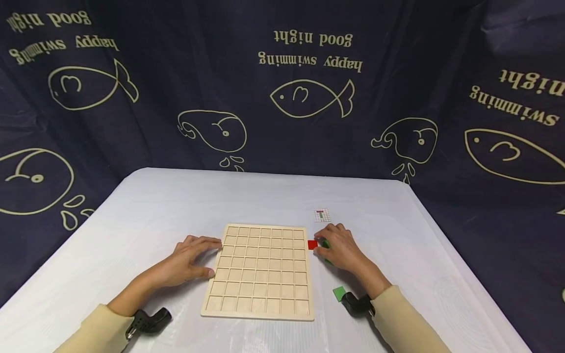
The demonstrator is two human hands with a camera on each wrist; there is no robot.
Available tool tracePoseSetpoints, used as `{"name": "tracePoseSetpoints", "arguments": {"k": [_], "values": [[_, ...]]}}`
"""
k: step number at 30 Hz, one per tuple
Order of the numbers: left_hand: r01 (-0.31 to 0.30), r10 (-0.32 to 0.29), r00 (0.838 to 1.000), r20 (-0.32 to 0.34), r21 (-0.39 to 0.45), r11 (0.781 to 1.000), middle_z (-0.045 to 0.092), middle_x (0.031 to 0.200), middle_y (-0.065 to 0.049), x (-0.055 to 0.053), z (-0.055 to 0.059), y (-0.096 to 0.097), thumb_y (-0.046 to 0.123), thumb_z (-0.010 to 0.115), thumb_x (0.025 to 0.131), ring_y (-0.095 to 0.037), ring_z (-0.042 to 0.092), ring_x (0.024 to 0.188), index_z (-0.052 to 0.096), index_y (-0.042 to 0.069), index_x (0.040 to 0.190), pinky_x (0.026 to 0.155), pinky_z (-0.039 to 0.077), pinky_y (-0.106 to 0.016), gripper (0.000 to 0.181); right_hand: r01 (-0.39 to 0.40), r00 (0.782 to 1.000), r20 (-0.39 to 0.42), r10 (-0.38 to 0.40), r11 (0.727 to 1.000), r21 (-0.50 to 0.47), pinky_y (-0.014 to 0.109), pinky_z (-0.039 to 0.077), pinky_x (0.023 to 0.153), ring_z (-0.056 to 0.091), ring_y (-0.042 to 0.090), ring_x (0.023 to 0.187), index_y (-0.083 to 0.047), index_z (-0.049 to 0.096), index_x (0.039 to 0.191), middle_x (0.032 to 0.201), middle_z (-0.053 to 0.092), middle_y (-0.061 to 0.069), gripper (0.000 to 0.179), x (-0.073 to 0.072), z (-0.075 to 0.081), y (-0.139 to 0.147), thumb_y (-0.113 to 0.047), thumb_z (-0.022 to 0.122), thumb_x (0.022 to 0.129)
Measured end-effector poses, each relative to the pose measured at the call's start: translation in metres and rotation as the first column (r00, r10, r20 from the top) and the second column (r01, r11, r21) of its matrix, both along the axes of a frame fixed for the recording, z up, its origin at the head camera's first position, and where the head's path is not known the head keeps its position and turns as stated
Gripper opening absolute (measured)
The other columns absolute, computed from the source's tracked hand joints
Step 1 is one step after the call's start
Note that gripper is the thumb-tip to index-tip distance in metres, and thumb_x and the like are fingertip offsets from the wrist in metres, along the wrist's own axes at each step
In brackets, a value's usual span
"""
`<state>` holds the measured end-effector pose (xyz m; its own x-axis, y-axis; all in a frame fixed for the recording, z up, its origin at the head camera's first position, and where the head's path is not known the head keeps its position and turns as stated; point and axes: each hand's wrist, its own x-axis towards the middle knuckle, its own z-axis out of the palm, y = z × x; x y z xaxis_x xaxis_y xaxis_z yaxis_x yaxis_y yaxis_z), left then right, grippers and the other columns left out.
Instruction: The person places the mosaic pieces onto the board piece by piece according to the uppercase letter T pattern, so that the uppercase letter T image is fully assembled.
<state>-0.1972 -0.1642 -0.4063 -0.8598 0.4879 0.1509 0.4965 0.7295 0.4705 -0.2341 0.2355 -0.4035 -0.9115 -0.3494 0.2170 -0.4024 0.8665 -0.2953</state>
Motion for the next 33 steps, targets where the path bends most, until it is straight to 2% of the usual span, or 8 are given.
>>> {"name": "tracePoseSetpoints", "arguments": {"k": [6,15,28,33], "values": [[0.004,-0.004,1.000,0.019,0.023,1.000,0.050,0.139,-0.002,-0.0014,-0.0009,-0.0014,0.034,0.077,0.074,-0.022,0.041,0.116,0.056,0.015,0.129,0.085,0.026,-0.037,0.062,0.000,1.000,0.015,0.000,1.000,-0.001,0.044,0.036,0.083,0.049,0.024,0.095,-0.007,0.069,0.106,0.101,0.062,0.007,0.031,-0.0027,-0.0016,0.0002,-0.021,0.073,0.079],[-0.004,0.001,0.997,0.083,0.033,0.999,0.048,0.142,0.001,-0.0023,-0.0036,-0.0025,0.033,0.076,0.075,-0.020,0.039,0.119,0.056,0.015,0.129,0.088,0.026,-0.039,0.061,-0.015,1.000,0.028,0.015,1.000,-0.009,0.046,0.036,0.085,0.047,0.022,0.094,-0.007,0.070,0.103,0.100,0.062,0.006,0.027,-0.0042,-0.0042,0.0010,-0.019,0.073,0.079],[0.002,-0.010,0.993,0.122,0.063,0.998,0.047,0.143,0.001,-0.0029,-0.0046,-0.0040,0.032,0.077,0.073,-0.020,0.037,0.122,0.056,0.014,0.129,0.091,0.025,-0.041,0.062,-0.018,1.000,-0.002,0.018,1.000,-0.026,0.041,0.036,0.083,0.046,0.018,0.090,-0.010,0.071,0.097,0.095,0.062,0.001,0.020,-0.0049,-0.0079,0.0050,-0.017,0.073,0.078],[0.004,-0.010,0.994,0.112,0.061,0.998,0.047,0.143,0.002,-0.0029,-0.0049,-0.0027,0.032,0.077,0.073,-0.020,0.038,0.122,0.056,0.014,0.129,0.091,0.025,-0.040,0.062,-0.010,1.000,-0.010,0.009,0.999,-0.033,0.040,0.036,0.082,0.046,0.018,0.090,-0.010,0.071,0.097,0.095,0.063,0.001,0.019,-0.0021,-0.0069,0.0076,-0.017,0.073,0.079]]}}
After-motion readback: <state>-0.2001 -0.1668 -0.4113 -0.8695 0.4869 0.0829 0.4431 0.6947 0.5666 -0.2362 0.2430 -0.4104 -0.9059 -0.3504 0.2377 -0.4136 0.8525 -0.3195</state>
